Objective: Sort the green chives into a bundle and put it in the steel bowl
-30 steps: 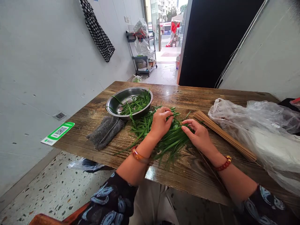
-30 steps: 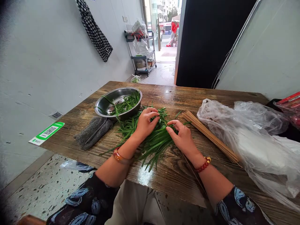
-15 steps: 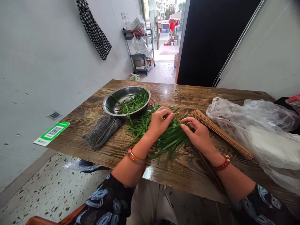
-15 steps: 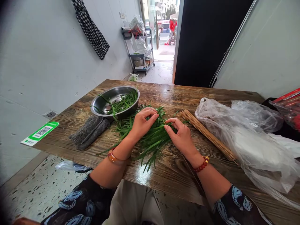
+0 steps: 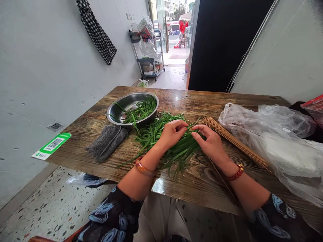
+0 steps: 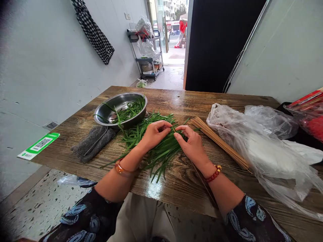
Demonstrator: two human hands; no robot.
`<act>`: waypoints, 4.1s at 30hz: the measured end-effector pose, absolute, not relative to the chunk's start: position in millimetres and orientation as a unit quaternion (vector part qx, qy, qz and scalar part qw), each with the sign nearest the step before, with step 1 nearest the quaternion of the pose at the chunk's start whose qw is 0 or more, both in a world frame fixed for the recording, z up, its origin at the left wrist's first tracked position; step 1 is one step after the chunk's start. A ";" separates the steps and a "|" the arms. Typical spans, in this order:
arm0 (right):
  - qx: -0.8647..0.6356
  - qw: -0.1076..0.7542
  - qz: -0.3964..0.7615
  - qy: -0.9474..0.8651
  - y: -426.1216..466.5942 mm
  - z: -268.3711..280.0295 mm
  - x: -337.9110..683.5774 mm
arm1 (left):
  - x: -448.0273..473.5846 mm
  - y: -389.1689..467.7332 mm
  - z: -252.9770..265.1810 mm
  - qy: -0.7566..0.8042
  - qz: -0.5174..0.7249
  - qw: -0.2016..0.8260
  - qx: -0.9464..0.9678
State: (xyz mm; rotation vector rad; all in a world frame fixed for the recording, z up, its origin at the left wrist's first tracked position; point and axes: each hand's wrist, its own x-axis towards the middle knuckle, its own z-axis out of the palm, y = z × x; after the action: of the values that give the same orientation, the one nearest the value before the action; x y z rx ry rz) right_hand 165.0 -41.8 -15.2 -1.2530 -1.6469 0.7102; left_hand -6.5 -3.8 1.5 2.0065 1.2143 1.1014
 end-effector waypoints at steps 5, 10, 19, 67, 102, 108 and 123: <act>-0.510 0.460 0.285 -0.669 -41.3 -14.9 165.0 | -5.4 -4.5 0.6 0.439 0.410 0.275 0.750; -0.508 0.460 0.283 -0.671 -40.4 -15.3 165.5 | -5.4 -4.0 -0.4 0.444 0.414 0.275 0.745; -0.509 0.461 0.275 -0.672 -41.3 -14.5 165.4 | -5.4 -3.7 -0.6 0.451 0.420 0.272 0.739; -0.369 0.585 0.465 -0.552 -26.4 -1.9 179.2 | -41.5 7.9 52.0 0.439 0.570 0.442 0.535; -0.427 0.463 0.292 -0.719 -49.4 -16.6 161.0 | -81.9 -102.9 54.5 0.563 0.364 0.331 0.664; -0.396 0.467 0.335 -0.716 -51.7 -12.5 161.6 | -11.1 -82.1 21.5 0.509 0.275 0.324 0.748; -0.403 0.480 0.561 -0.541 -44.2 -17.3 163.0 | -16.9 -96.1 31.0 0.565 0.175 0.130 0.796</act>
State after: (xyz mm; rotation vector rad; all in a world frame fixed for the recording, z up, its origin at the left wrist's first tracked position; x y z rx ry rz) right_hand 163.0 -44.2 -17.3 -0.9834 -1.3200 1.3686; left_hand -16.9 -96.1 31.0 2.3125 1.6400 0.5088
